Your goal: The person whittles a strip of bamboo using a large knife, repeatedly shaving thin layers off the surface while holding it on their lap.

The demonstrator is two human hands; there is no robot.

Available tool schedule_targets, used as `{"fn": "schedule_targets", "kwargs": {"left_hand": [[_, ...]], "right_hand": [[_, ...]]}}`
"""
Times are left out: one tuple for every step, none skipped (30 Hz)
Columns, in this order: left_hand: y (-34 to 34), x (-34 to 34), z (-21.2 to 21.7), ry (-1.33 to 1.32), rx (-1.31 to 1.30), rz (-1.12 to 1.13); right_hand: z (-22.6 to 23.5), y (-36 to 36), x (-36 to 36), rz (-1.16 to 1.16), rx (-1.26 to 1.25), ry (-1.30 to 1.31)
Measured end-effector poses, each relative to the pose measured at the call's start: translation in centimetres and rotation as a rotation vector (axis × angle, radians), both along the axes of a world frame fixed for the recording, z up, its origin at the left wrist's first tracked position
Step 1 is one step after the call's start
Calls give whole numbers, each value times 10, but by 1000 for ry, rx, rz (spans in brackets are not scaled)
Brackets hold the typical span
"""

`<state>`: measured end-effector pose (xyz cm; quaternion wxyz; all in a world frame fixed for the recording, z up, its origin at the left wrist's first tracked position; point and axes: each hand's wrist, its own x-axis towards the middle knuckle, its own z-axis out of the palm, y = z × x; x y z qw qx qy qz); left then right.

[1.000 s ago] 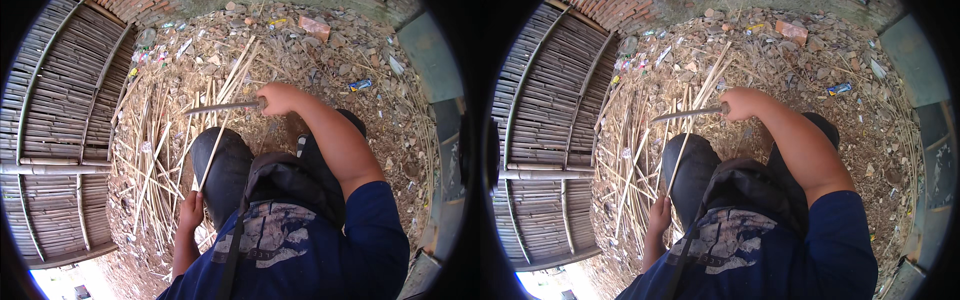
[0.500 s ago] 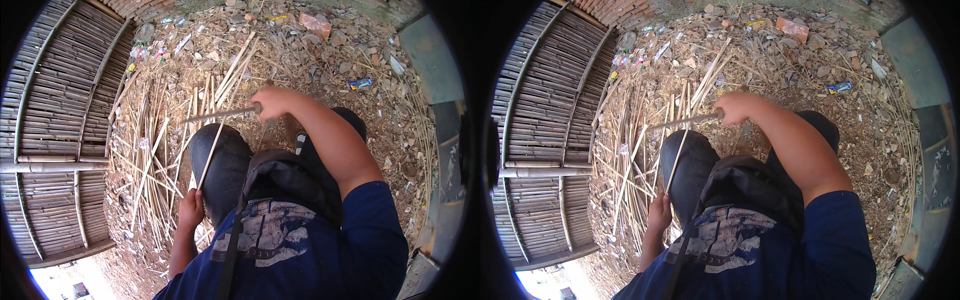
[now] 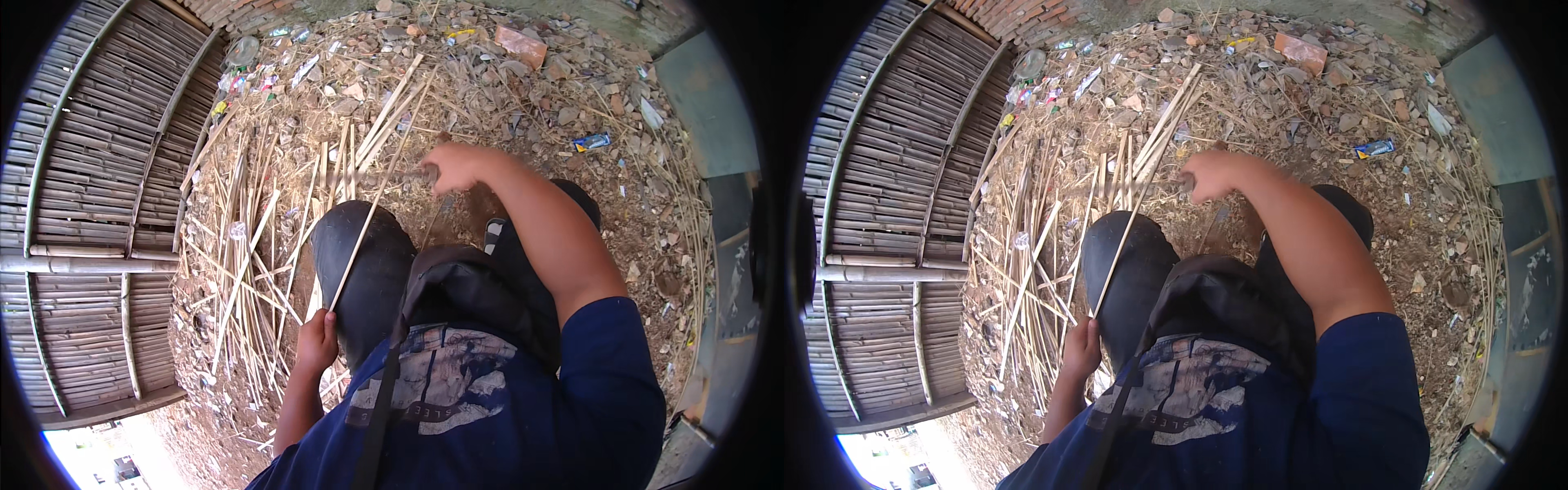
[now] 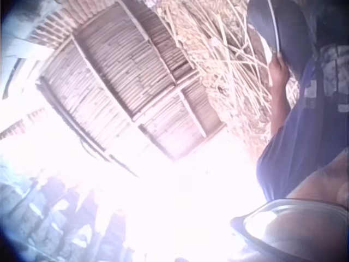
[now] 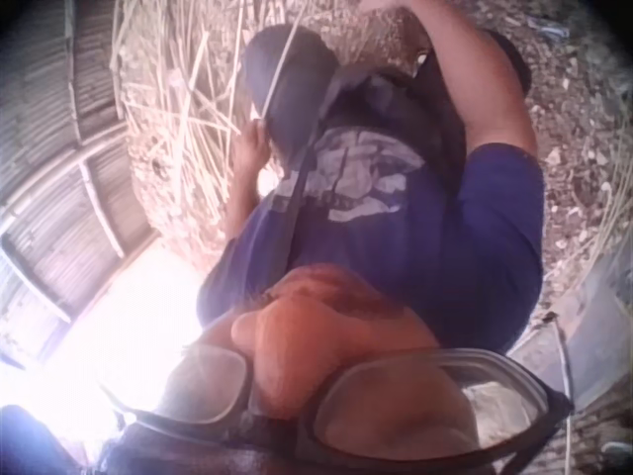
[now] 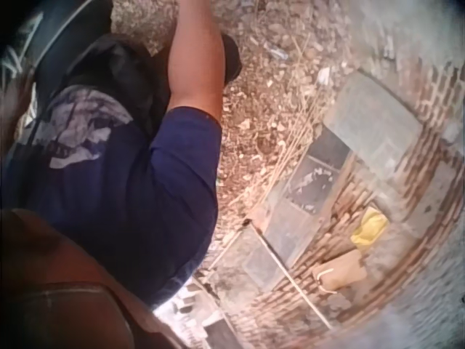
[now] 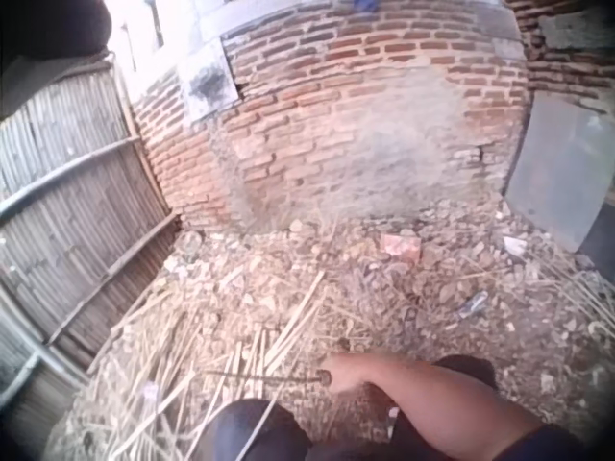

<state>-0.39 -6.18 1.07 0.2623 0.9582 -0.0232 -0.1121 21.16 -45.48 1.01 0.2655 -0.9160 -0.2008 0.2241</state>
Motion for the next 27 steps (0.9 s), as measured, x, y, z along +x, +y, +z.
{"fn": "schedule_targets", "kwargs": {"left_hand": [[0, 1, -1, -3, 1, 5], [0, 1, 0, 6, 19, 11], [1, 1, 1, 14, 36, 16], [0, 2, 2, 23, 54, 21], [1, 2, 3, 19, 67, 16], [0, 1, 4, 20, 78, 10], [0, 1, 5, 22, 89, 4], [-2, 0, 6, 28, 106, 1], [-4, 1, 9, 29, 124, 2], [-5, 1, 10, 30, 141, 3], [-5, 3, 9, 32, 141, 1], [-4, 5, 6, 34, 141, -1], [-3, 5, 4, 37, 142, -4], [-1, 6, 2, 23, 147, -5], [1, 7, 0, 8, 152, -6], [2, 8, 0, -7, 156, -9], [0, 9, 3, 1, 165, -10], [-2, 9, 7, 5, 171, -8], [-5, 9, 11, 10, 177, -6], [-5, 7, 12, 22, 185, -1], [-1, 6, 8, 18, 175, -21], [-1, 5, 7, 26, 161, -21], [-1, 6, 8, 27, 147, -20], [-1, 7, 8, 29, 133, -18], [1, 9, 7, 30, 110, -24], [3, 12, 4, 28, 84, -36], [4, 12, 4, 34, 64, -42]], "right_hand": [[-6, -5, 8, -45, -42, 16], [-7, -7, 9, -78, -26, -3], [-9, -9, 11, -111, -10, -23], [-10, -11, 13, -146, 6, -42], [-7, -7, 12, -104, -35, -50], [-1, -1, 7, -63, -78, -53], [6, 5, 2, -22, -121, -55], [12, 13, -6, 26, -142, -28], [22, 23, -12, 78, -162, -7], [25, 29, -17, 130, -182, 14], [18, 27, -17, 134, -160, -15], [8, 18, -12, 106, -129, 7], [-2, 3, -3, 78, -99, 28], [2, -5, 2, 56, -73, 44], [4, -12, 4, -73, -25, 135], [5, -13, 5, -95, -34, 100], [3, -13, 3, -119, -41, 74], [2, -14, 2, -145, -48, 48], [2, -13, 3, -113, -86, 40], [7, -5, 2, -77, -122, 39], [11, 3, -2, -40, -159, 44], [17, 10, -9, -1, -179, 14], [28, 16, -16, 38, -199, -22], [33, 21, -20, 79, -219, -59], [28, 24, -19, 98, -268, -108], [16, 18, -14, 58, -217, -99], [-2, 9, -4, 24, -160, -84]]}}
